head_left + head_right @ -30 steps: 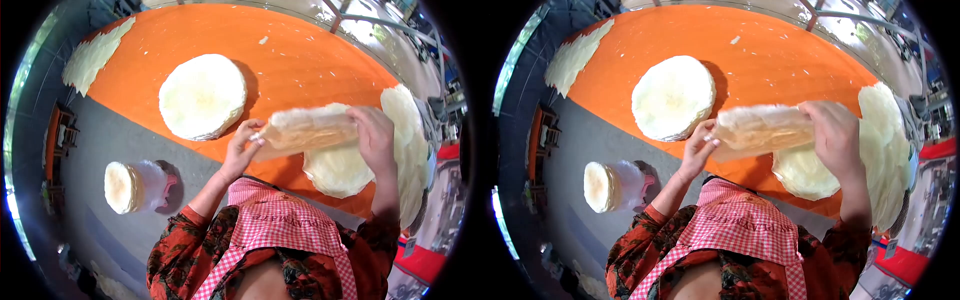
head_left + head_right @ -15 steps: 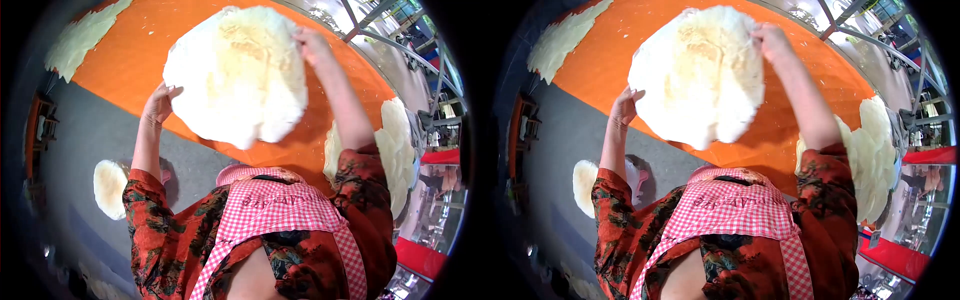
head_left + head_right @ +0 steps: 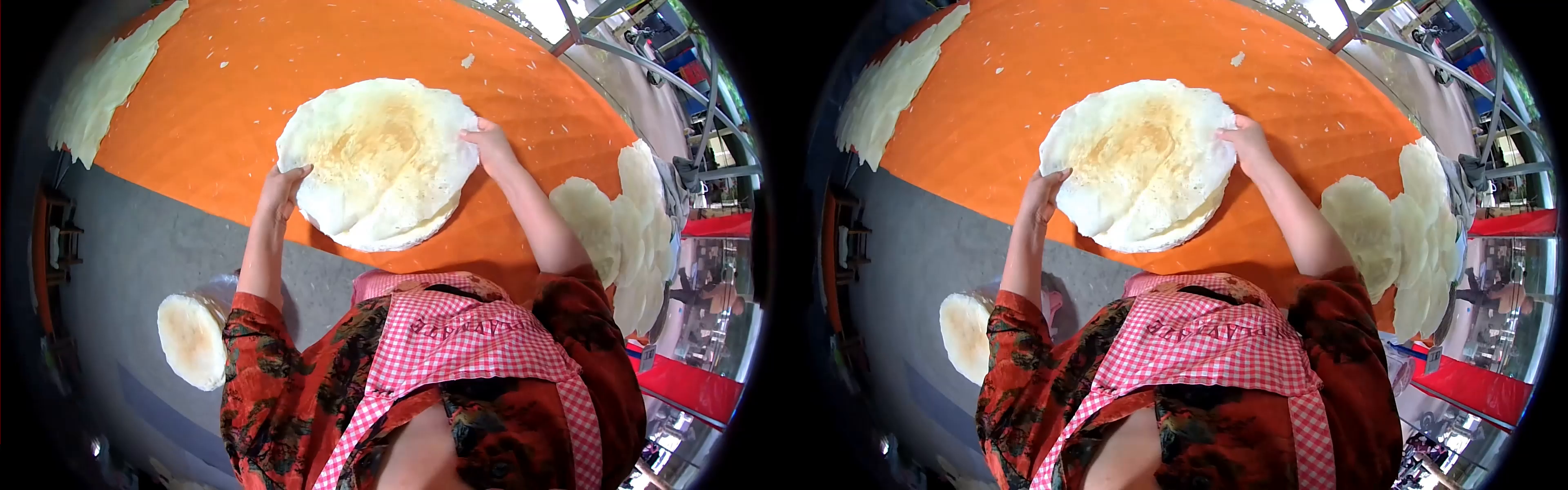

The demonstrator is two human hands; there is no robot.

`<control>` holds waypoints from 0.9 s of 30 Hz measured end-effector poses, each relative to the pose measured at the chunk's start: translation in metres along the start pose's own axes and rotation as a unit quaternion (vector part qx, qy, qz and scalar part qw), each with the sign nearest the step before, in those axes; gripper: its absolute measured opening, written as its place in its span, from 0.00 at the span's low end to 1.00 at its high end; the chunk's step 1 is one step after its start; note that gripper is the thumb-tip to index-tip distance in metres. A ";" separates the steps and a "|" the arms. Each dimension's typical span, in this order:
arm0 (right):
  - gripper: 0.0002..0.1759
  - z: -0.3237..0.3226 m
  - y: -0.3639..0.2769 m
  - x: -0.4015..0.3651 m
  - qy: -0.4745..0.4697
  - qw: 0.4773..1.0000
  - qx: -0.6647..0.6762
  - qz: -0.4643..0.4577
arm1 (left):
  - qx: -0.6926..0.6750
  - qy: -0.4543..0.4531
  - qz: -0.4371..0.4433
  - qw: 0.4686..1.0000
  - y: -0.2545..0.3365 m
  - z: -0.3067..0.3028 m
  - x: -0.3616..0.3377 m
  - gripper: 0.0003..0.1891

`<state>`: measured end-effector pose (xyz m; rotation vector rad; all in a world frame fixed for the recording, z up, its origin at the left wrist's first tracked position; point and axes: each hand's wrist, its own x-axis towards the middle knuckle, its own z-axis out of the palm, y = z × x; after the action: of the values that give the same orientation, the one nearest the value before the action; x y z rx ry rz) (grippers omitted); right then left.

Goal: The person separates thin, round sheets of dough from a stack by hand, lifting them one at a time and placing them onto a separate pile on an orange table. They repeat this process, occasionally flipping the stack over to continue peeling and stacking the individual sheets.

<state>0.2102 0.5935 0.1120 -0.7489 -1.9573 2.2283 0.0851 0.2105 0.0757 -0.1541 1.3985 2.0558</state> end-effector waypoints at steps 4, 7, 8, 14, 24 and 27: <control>0.16 -0.008 0.010 -0.029 0.045 0.996 -0.055 0.049 | 0.048 0.017 -0.001 0.999 -0.007 0.003 -0.009 0.26; 0.13 -0.009 0.048 -0.026 0.086 0.990 -0.061 0.089 | 0.111 0.072 0.041 0.990 -0.033 -0.001 0.008 0.30; 0.12 -0.011 0.057 -0.023 0.092 0.989 -0.082 0.081 | 0.124 0.097 0.049 0.986 -0.037 -0.002 0.010 0.31; 0.08 0.008 0.045 -0.023 0.115 0.991 -0.057 -0.024 | 0.174 0.152 0.113 0.966 -0.028 -0.004 0.015 0.27; 0.18 0.001 0.046 -0.019 0.188 0.871 -0.449 -0.071 | 0.691 0.181 0.333 0.616 -0.019 0.050 -0.023 0.35; 0.27 0.027 0.012 -0.044 0.217 0.727 -0.582 -0.294 | 0.714 0.051 0.375 0.590 -0.029 0.080 -0.049 0.36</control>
<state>0.2407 0.5507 0.1150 -0.4703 -2.6009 0.2505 0.1599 0.2655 0.1085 1.1776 3.0337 0.6618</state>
